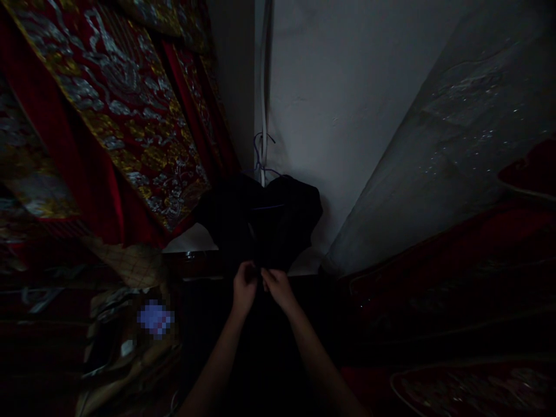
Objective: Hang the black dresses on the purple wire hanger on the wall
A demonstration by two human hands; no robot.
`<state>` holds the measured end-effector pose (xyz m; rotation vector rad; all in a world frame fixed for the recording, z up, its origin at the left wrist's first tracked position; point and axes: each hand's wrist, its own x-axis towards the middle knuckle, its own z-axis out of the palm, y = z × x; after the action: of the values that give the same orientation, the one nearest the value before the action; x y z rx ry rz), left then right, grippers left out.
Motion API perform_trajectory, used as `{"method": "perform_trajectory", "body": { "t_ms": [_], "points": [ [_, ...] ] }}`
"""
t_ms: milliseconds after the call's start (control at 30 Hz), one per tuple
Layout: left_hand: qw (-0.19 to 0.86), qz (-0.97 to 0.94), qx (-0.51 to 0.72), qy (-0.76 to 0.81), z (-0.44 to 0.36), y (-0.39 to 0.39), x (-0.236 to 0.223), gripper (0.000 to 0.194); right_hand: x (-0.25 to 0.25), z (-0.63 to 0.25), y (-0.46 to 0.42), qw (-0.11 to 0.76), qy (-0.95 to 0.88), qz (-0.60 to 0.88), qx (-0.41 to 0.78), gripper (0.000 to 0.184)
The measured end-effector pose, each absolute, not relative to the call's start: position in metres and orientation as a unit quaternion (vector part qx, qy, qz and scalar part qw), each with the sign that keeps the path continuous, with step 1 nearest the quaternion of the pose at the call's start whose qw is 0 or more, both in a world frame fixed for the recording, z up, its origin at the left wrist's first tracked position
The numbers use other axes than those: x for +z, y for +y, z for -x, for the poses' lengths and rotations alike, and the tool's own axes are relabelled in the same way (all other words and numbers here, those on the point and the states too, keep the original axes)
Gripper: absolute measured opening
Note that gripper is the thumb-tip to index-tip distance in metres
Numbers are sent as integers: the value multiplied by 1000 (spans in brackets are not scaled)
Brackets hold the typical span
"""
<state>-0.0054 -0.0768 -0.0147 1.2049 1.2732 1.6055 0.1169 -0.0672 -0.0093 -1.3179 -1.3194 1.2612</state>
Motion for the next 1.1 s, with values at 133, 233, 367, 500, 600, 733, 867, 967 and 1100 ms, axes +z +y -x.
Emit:
{"method": "perform_trajectory", "body": {
  "t_ms": [133,233,367,500,600,733,867,967,1100],
  "points": [
    [339,-553,562,514,2,-87,-18,14,1,-114,-71,438,-523,496,537,53],
    [312,-574,556,513,2,-87,-8,6,17,-115,-70,430,-477,477,600,44],
    [287,-595,549,512,3,-84,-10,4,65,-121,-43,462,-412,485,618,34],
    [273,-606,531,526,9,-77,-21,2,146,-124,3,563,-421,427,569,30],
    [279,-621,511,525,18,-65,-22,3,196,-116,21,586,-462,396,535,28],
    [299,-654,472,510,29,-45,6,13,213,-100,15,570,-540,364,501,28],
    [244,-672,526,461,34,-28,86,33,200,-106,7,554,-576,363,478,33],
    [118,-691,593,397,33,-13,153,42,196,-118,8,554,-595,363,454,34],
    [90,-786,527,310,31,11,192,21,193,-127,12,562,-633,347,405,37]
  ]
}}
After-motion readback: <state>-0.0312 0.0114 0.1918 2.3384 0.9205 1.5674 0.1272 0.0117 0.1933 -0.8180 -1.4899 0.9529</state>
